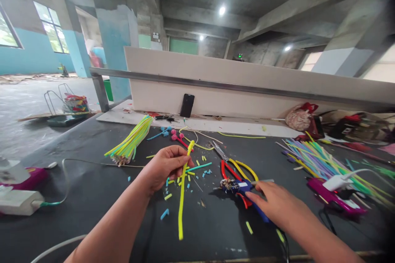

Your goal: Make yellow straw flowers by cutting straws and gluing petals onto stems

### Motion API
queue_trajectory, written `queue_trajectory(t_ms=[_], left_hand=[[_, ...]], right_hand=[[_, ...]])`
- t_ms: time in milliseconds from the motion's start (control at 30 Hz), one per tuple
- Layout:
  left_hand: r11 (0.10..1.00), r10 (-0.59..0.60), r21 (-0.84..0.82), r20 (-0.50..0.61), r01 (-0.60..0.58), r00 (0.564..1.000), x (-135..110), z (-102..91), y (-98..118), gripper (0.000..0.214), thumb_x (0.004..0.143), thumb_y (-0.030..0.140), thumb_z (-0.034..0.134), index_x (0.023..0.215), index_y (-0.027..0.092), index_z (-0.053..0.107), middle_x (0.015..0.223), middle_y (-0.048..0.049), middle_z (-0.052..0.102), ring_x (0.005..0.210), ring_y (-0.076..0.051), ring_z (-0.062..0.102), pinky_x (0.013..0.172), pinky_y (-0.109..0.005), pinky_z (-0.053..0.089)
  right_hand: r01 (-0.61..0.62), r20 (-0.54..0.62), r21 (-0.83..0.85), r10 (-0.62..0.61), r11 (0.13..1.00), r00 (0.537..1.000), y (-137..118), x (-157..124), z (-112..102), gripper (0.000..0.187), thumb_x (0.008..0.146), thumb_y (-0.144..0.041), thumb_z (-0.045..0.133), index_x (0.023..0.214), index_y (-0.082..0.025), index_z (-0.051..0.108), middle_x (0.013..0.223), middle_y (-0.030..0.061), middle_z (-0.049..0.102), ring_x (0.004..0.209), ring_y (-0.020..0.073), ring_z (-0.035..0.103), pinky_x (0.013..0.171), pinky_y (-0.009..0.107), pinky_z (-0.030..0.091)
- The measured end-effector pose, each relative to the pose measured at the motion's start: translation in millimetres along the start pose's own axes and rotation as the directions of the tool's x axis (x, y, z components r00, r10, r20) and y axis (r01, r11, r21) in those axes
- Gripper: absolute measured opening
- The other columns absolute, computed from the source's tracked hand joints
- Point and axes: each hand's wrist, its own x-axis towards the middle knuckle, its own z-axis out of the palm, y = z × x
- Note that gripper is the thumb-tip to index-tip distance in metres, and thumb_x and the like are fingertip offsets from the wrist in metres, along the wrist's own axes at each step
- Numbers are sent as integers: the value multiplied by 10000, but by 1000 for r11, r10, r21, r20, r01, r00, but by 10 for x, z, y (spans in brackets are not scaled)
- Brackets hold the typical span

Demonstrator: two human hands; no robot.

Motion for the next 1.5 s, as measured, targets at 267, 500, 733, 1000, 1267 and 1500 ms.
queue_trajectory(t_ms=[267,500,733,1000,1267,1500], left_hand=[[999,11,-51,36,-9,999,16,-95,-25,207,703,290,662,742,138,527,649,-15,627,375,-18,419,303,-106,258],[997,-7,-82,42,11,999,4,-96,41,252,671,321,697,682,131,532,595,-13,624,345,-21,411,280,-114,271],[996,-27,-80,78,34,997,-12,-45,35,246,693,352,672,696,135,558,583,-6,623,347,-27,431,295,-120,291],[1000,-15,23,87,13,996,-12,-32,-8,225,737,362,622,720,144,572,555,11,580,367,-30,404,341,-140,259],[985,62,157,72,-72,996,-2,36,-25,210,757,309,590,647,135,545,510,33,499,489,-60,446,507,-176,363],[987,-32,159,21,28,999,-21,108,-84,217,757,347,564,669,167,484,519,62,440,437,-49,374,385,-144,260]], right_hand=[[427,245,-337,-360,839,900,-1361,244,431,140,860,-244,514,899,-195,639,950,37,652,905,204,595,808,373,436],[438,380,-368,-297,820,876,-1586,551,686,282,870,-280,538,1135,-181,542,1146,73,570,954,207,588,785,399,496],[407,323,-139,-347,903,880,-1380,569,507,212,870,-269,534,1037,-147,579,1009,57,619,859,183,609,740,378,504],[323,117,323,-377,889,919,-1094,473,-360,62,810,-165,422,783,-180,476,731,14,628,642,112,622,661,254,488],[433,31,241,-452,869,891,-1260,128,-439,99,745,-160,527,710,-206,607,595,-38,574,541,110,503,528,231,382],[623,-122,-154,-640,767,758,-1325,-13,-342,128,788,-142,565,673,-197,584,673,-13,627,669,151,543,698,309,371]])
